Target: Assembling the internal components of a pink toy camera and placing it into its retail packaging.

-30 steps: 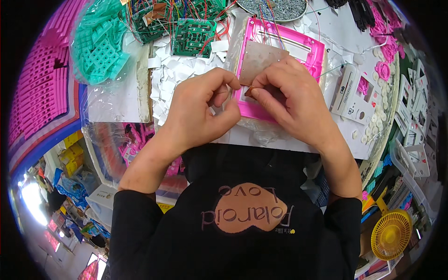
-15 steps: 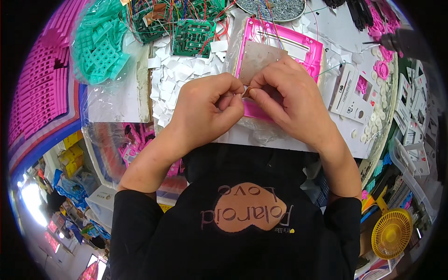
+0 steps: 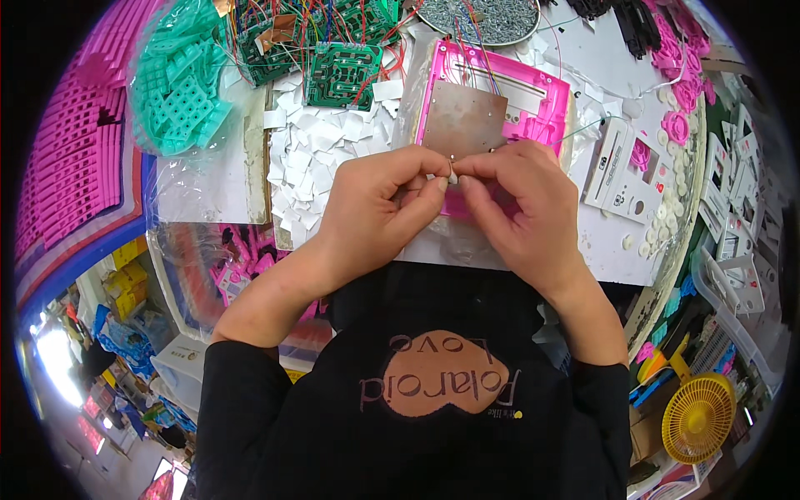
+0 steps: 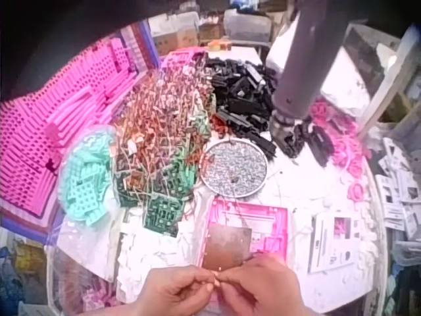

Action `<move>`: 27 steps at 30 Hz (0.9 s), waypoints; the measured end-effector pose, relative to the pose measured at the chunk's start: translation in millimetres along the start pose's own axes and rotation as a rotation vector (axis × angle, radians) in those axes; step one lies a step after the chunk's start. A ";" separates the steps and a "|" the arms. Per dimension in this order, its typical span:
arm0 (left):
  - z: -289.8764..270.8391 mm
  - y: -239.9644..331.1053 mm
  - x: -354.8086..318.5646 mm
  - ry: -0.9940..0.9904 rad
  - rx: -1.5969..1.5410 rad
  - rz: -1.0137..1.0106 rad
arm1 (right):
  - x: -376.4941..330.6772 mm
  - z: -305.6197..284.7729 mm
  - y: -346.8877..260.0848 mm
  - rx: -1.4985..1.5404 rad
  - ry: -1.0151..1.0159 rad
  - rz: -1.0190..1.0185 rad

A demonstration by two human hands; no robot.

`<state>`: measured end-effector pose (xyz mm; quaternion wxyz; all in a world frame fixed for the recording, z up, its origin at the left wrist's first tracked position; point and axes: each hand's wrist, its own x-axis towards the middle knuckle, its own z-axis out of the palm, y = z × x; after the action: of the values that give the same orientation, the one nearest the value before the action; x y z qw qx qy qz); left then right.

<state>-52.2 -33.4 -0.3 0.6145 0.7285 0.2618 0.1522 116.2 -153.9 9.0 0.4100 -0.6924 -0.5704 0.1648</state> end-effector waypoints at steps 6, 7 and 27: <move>-20.0 11.4 22.0 -0.190 -0.066 -0.321 | -0.5 7.6 2.7 -0.208 0.083 -0.326; -25.9 22.1 30.4 -0.251 -0.207 -0.436 | -0.3 7.3 2.8 -0.204 0.083 -0.341; -30.3 -3.3 55.0 -0.236 0.470 0.617 | 3.0 19.3 3.3 -0.436 0.004 -0.391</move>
<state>-24.4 23.0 -3.0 0.3825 0.9059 -0.0136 0.1810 105.8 -143.8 -4.6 0.2767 -0.6414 -0.7141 -0.0452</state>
